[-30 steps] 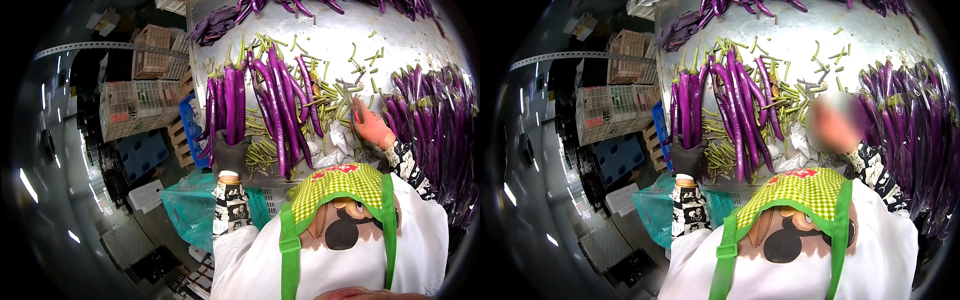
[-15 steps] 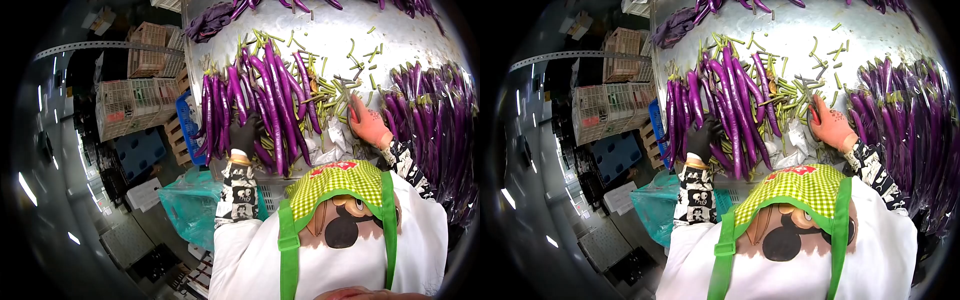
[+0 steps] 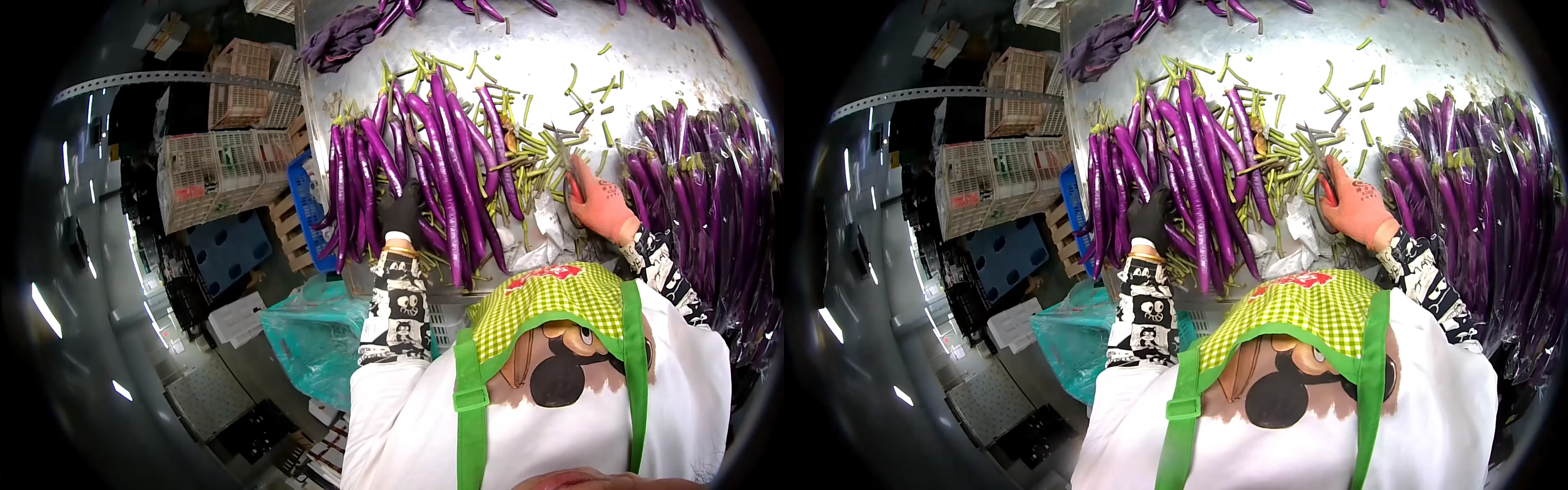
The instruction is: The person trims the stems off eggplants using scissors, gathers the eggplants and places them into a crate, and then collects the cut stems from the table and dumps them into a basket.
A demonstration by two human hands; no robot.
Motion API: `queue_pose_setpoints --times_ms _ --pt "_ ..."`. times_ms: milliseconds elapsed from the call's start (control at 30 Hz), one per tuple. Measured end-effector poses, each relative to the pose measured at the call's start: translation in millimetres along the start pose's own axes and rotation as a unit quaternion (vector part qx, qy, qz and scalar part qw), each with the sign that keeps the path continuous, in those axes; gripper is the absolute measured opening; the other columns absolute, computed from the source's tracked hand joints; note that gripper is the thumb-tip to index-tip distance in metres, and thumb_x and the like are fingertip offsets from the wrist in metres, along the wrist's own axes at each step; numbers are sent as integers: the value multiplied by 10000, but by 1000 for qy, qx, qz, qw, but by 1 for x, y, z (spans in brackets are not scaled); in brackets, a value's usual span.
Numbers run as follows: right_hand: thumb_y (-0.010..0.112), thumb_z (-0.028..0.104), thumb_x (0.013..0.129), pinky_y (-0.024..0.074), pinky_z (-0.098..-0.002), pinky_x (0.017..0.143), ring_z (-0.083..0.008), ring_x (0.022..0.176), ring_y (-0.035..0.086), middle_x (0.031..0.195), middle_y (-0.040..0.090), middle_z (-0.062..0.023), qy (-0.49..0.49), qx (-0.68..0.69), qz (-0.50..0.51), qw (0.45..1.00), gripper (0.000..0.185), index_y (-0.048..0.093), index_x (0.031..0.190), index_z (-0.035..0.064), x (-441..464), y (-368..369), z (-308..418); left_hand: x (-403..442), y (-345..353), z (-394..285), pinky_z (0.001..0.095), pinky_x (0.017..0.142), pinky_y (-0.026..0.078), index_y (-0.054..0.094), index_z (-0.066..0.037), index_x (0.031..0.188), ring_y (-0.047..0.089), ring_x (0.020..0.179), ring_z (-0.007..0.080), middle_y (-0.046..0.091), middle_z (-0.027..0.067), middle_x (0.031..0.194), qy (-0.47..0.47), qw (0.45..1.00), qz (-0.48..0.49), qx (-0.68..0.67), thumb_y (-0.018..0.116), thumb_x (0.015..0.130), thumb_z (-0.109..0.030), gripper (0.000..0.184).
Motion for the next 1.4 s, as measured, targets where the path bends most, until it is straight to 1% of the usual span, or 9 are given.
queue_pose_setpoints --times_ms 200,300,433,600,667,800,1100,1300,1400 --pt "600 210 880 499 -512 826 -468 907 643 951 666 -297 -5 -11 -9 1000 699 329 1508 70 0 0 0 10 35 -20 302 601 480 680 -14 1004 581 636 133 663 12 753 72 996 14 49 759 779 -45 240" --pt "616 209 881 496 -517 837 -469 945 632 994 655 -312 3 4 -6 1000 682 347 1493 68 0 0 -2 3 34 -25 305 596 479 673 -27 961 591 640 146 671 24 770 22 999 40 -23 762 773 -38 208" --pt "665 241 891 506 -488 819 -424 927 663 1019 664 -286 16 28 -65 997 631 408 1437 58 0 -2 -17 -42 18 -68 326 604 495 588 14 1093 606 657 173 660 66 839 32 999 26 -20 792 769 -54 388" --pt "732 185 871 489 -303 724 -160 793 579 929 613 -69 49 298 -81 950 596 459 1369 2 0 -6 -23 -92 6 -86 322 870 537 626 42 1140 675 935 211 701 121 1007 207 966 151 13 718 849 -91 333" --pt "734 137 882 424 -217 655 -61 730 444 836 497 8 40 373 -81 923 550 476 1343 -14 -2 -9 -13 -108 7 -90 306 825 536 603 33 1152 667 877 188 689 100 989 119 986 117 -5 707 830 -40 346" --pt "733 152 889 423 -225 659 -69 739 453 840 515 2 5 368 -80 926 522 495 1319 -24 -1 -12 3 -128 6 -98 252 704 495 628 0 1081 601 766 100 658 23 906 96 993 70 21 767 791 -12 322" --pt "719 172 906 411 -231 645 -69 729 442 837 515 5 27 374 -51 926 500 502 1308 -33 -5 -2 -4 -114 -31 -81 259 688 492 622 -3 1079 596 752 109 655 34 899 132 991 23 26 742 816 -17 289" --pt "719 195 910 437 -237 706 -79 785 467 914 555 -19 44 369 -38 928 567 470 1353 -56 -3 6 -10 -98 -62 -77 272 663 480 620 12 1132 582 771 103 645 44 985 139 969 -141 144 657 879 -11 257" --pt "719 208 913 453 -244 767 -94 838 482 967 568 -34 36 336 -34 941 611 444 1379 -75 -1 13 -15 -94 -29 -75 253 643 471 635 -12 1116 579 719 102 650 23 890 144 970 -15 194 695 880 -64 249"
Point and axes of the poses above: each hand's wrist, its own x-axis towards the middle knuckle, its own y-axis out of the palm, z = x × y, the point moved 9 cm from there along x, towards the middle knuckle
